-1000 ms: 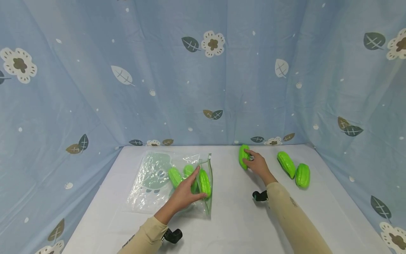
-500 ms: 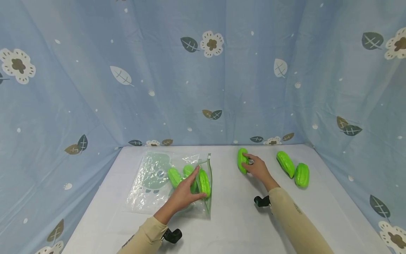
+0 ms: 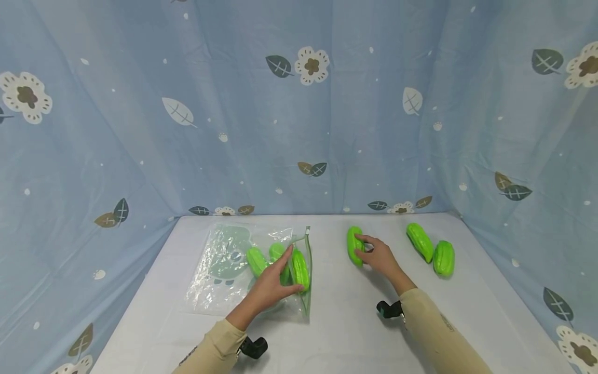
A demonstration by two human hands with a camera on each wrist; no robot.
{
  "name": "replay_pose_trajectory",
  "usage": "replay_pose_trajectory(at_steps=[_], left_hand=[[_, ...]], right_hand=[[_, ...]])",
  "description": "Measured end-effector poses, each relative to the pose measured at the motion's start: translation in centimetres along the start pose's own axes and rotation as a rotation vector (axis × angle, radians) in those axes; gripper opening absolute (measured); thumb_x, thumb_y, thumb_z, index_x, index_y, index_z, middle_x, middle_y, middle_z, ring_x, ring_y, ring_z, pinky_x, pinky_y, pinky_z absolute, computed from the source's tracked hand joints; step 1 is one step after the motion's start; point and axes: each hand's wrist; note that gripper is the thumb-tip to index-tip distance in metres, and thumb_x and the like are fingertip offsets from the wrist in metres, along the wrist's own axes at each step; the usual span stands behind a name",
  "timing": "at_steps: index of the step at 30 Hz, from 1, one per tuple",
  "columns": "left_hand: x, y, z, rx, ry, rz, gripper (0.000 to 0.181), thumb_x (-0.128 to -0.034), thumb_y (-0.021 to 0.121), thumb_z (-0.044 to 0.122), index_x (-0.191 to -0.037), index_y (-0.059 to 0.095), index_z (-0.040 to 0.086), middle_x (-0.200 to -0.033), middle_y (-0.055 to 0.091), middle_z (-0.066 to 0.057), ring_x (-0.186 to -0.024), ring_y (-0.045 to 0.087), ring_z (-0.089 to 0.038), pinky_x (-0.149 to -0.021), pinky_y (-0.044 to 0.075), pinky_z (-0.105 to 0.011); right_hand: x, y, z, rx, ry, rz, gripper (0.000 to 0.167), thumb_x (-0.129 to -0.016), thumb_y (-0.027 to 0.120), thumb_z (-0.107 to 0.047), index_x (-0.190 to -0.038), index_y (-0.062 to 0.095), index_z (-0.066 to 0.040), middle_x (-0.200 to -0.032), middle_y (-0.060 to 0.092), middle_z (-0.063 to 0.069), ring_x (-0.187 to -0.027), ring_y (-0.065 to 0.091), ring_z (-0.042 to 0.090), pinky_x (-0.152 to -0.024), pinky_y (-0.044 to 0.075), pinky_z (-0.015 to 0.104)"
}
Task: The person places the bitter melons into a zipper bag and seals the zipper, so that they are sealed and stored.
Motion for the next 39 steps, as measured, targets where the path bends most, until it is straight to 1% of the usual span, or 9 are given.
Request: replay_pose_trajectory(at_steps=[6, 11, 18, 23, 30, 39], left_hand=[[0.0, 0.0, 0.1, -0.002, -0.003, 0.005, 0.106, -0.0826, 0.085, 0.041, -0.164, 0.021, 0.018, -0.161, 0.036, -0.015, -0.145, 0.038, -0.039, -0.116, 0.035, -0.056], [0.0, 0.0, 0.1, -0.009, 0.000, 0.005, 0.106, -0.0826, 0.085, 0.040, -0.164, 0.022, 0.018, -0.160, 0.037, -0.015, -0.144, 0.039, -0.039, -0.115, 0.036, -0.055], [0.0, 0.0, 0.1, -0.005, 0.003, 0.010, 0.106, -0.0822, 0.086, 0.039, -0.164, 0.022, 0.017, -0.160, 0.038, -0.015, -0.144, 0.039, -0.039, -0.115, 0.035, -0.056], [0.0, 0.1, 0.1, 0.007, 0.004, 0.010, 0.106, -0.0818, 0.086, 0.038, -0.164, 0.023, 0.017, -0.160, 0.038, -0.015, -0.144, 0.038, -0.039, -0.116, 0.034, -0.056], [0.0, 0.1, 0.0, 0.018, 0.002, 0.010, 0.106, -0.0818, 0.086, 0.039, -0.164, 0.022, 0.018, -0.160, 0.037, -0.015, -0.144, 0.039, -0.039, -0.116, 0.035, -0.055], [0.0, 0.1, -0.1, 0.007, 0.005, 0.012, 0.106, -0.0825, 0.085, 0.041, -0.164, 0.021, 0.019, -0.160, 0.037, -0.014, -0.145, 0.038, -0.038, -0.116, 0.035, -0.055]], right_hand=[[0.9, 0.2, -0.1, 0.006, 0.000, -0.011, 0.055, -0.096, 0.072, -0.026, -0.147, 0.055, -0.013, -0.141, 0.054, 0.023, -0.097, 0.064, 0.025, -0.070, 0.057, 0.033], [1.9, 0.3, -0.3, 0.007, 0.011, -0.018, 0.056, -0.095, 0.072, -0.026, -0.147, 0.056, -0.014, -0.140, 0.056, 0.020, -0.096, 0.064, 0.024, -0.069, 0.055, 0.033], [2.9, 0.4, -0.6, 0.004, -0.002, -0.017, 0.055, -0.094, 0.073, -0.023, -0.146, 0.056, -0.013, -0.139, 0.057, 0.017, -0.093, 0.063, 0.022, -0.068, 0.055, 0.033], [3.7, 0.8, -0.6, 0.007, 0.002, -0.018, 0.055, -0.093, 0.074, -0.023, -0.144, 0.058, -0.013, -0.136, 0.058, 0.017, -0.090, 0.062, 0.020, -0.066, 0.054, 0.031], [4.9, 1.2, -0.9, -0.009, 0.012, -0.019, 0.054, -0.092, 0.076, -0.023, -0.143, 0.059, -0.015, -0.132, 0.059, 0.014, -0.085, 0.060, 0.018, -0.064, 0.052, 0.031], [6.5, 1.8, -0.9, -0.052, -0.017, -0.021, 0.052, -0.090, 0.078, -0.018, -0.140, 0.061, -0.013, -0.124, 0.059, 0.014, -0.080, 0.058, 0.017, -0.062, 0.052, 0.032]])
Point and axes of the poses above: each hand's wrist, its own x-axis away from the middle knuckle, its own y-axis out of the palm, z = x × y
